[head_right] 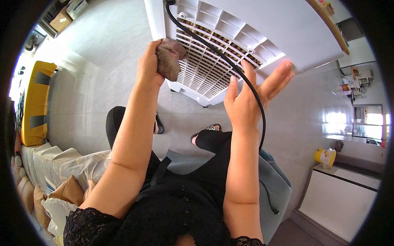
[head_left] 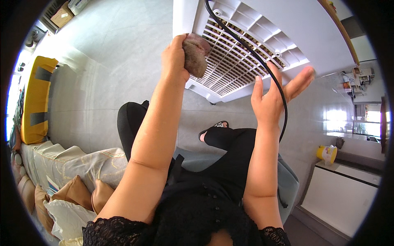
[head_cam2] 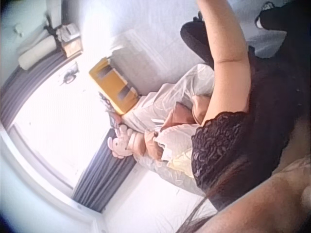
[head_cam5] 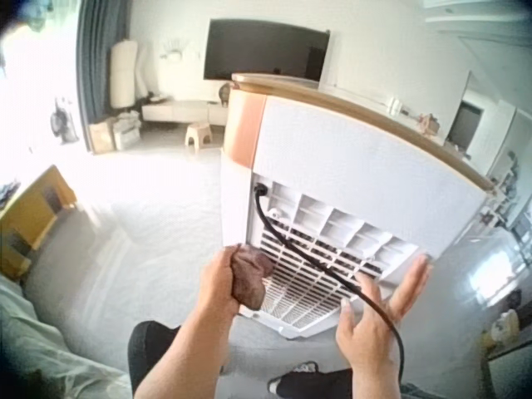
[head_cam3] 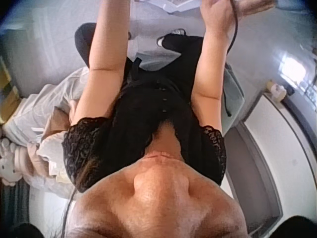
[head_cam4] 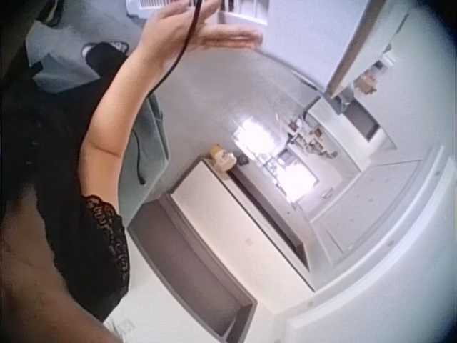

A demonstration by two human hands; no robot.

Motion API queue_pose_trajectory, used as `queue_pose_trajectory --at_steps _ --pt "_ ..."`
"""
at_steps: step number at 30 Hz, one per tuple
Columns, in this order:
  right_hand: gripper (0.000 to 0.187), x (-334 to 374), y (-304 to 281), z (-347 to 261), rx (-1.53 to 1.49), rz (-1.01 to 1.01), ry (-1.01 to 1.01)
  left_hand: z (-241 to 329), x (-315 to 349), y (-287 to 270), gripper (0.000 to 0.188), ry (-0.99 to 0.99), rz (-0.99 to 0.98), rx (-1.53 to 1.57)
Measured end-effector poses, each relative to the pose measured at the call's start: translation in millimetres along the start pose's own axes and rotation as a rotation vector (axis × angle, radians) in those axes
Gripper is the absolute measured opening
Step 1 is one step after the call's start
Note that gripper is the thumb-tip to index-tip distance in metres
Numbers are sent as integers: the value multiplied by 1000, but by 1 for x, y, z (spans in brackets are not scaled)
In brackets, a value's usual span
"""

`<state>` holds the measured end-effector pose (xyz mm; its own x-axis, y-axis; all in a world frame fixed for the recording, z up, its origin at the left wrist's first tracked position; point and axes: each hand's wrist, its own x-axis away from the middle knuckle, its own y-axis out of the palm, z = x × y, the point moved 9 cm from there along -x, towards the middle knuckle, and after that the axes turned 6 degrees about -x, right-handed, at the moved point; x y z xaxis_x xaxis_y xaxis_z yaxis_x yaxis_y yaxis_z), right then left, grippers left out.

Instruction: The person wipes the front grill and top surface of a portable air cooler using a cloth. They systematically clean the slats and the control panel area while seated on a low stool.

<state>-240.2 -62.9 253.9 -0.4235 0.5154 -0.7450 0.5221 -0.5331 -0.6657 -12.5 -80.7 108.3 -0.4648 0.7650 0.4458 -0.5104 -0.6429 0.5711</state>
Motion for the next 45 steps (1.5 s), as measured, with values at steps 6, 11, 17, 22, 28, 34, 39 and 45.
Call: queue_pose_trajectory --at_steps 6,11,17,22,28,34,39,45 --pt "38 3 5 1 24 1 54 -48 40 44 23 192 -104 -21" --pt "33 2 5 3 49 -11 79 -79 54 51 23 -32 -268 -313" --pt "30 1 -4 9 1 8 88 -25 14 28 23 248 -138 62" --pt "31 2 -5 13 -18 49 94 -72 53 56 15 111 -176 -230" --pt "32 4 -6 13 -10 35 99 -65 32 33 19 175 -197 -111" --pt "35 0 -1 3 27 67 75 -31 21 26 21 270 32 -29" --pt "35 0 0 -1 50 94 69 -49 29 24 19 74 -214 -301" --pt "30 2 1 6 0 111 71 -2 8 21 20 260 -34 -20"
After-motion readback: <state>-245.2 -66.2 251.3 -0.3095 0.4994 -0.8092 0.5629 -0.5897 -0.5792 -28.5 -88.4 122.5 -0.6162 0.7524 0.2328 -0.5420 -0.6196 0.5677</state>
